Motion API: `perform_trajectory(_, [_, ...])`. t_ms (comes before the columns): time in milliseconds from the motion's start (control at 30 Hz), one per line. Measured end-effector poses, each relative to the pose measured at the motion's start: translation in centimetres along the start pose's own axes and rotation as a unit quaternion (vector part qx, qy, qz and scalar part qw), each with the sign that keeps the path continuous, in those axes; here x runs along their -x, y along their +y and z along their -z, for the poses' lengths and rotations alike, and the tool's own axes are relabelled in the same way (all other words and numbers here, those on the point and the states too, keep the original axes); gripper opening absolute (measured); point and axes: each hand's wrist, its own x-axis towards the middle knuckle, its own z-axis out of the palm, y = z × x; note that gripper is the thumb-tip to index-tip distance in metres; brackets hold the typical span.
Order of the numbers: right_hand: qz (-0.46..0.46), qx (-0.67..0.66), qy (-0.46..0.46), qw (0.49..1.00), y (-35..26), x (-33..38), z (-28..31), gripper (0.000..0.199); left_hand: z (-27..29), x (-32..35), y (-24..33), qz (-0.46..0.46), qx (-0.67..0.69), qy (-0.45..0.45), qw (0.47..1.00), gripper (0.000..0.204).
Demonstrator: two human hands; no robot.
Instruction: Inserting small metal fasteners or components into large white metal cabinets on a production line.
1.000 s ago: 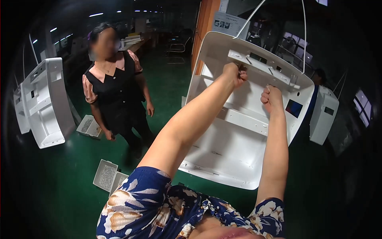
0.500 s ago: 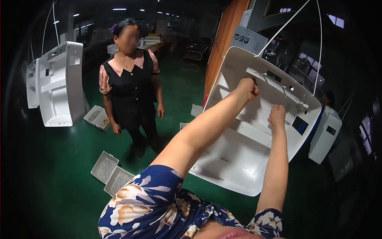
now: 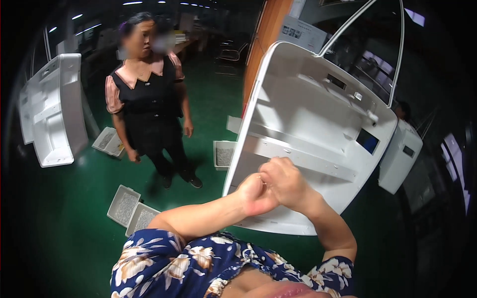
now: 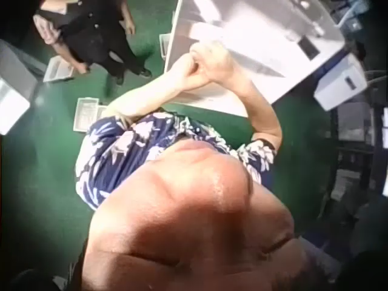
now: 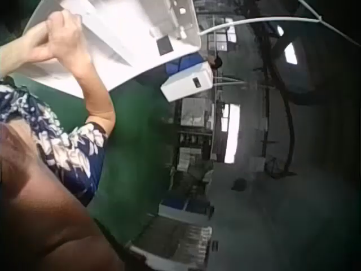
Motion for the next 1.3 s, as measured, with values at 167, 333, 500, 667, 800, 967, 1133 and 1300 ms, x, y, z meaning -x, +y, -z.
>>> perform_trajectory(167, [-0.036, 0.004, -0.143, 0.989, -0.2, 1.9, -0.3, 0.013, 3.3, 0.4, -0.3, 0.007, 0.042, -0.048, 0.998, 0.025])
perform_trajectory(333, [-0.061, -0.135, -0.131, 0.980, -0.3, -0.1, 2.3, 0.015, 3.9, 0.8, 1.1, 0.092, 0.072, -0.139, 0.983, 0.015])
perform_trajectory(500, [-0.241, 0.098, 0.371, 0.891, 7.9, -1.3, 7.8, 0.016, 0.4, 4.3, 2.7, 0.131, -0.133, -0.219, 0.958, 0.016])
perform_trajectory(667, [-0.267, 0.342, 0.337, 0.836, 15.0, -2.8, 9.7, 0.021, 0.5, 5.5, 4.2, -0.072, -0.285, -0.253, 0.922, 0.019])
perform_trajectory(800, [-0.159, 0.299, 0.416, 0.844, 17.0, -3.3, 9.2, 0.019, 1.2, 3.4, 6.3, -0.433, -0.401, -0.154, 0.793, 0.019])
perform_trajectory(967, [-0.213, -0.427, 0.562, 0.675, 12.8, -3.7, 8.8, 0.009, 2.3, 1.6, 6.8, -0.428, -0.381, -0.098, 0.814, 0.021])
perform_trajectory(1133, [-0.275, -0.220, 0.455, 0.818, 10.0, -6.9, 6.6, 0.021, 2.3, 1.2, 6.8, -0.440, -0.405, -0.094, 0.796, 0.021])
perform_trajectory(1300, [-0.259, 0.339, 0.309, 0.850, 14.4, -8.4, 5.3, 0.021, 3.3, 0.3, 6.0, -0.598, -0.601, -0.082, 0.523, 0.012])
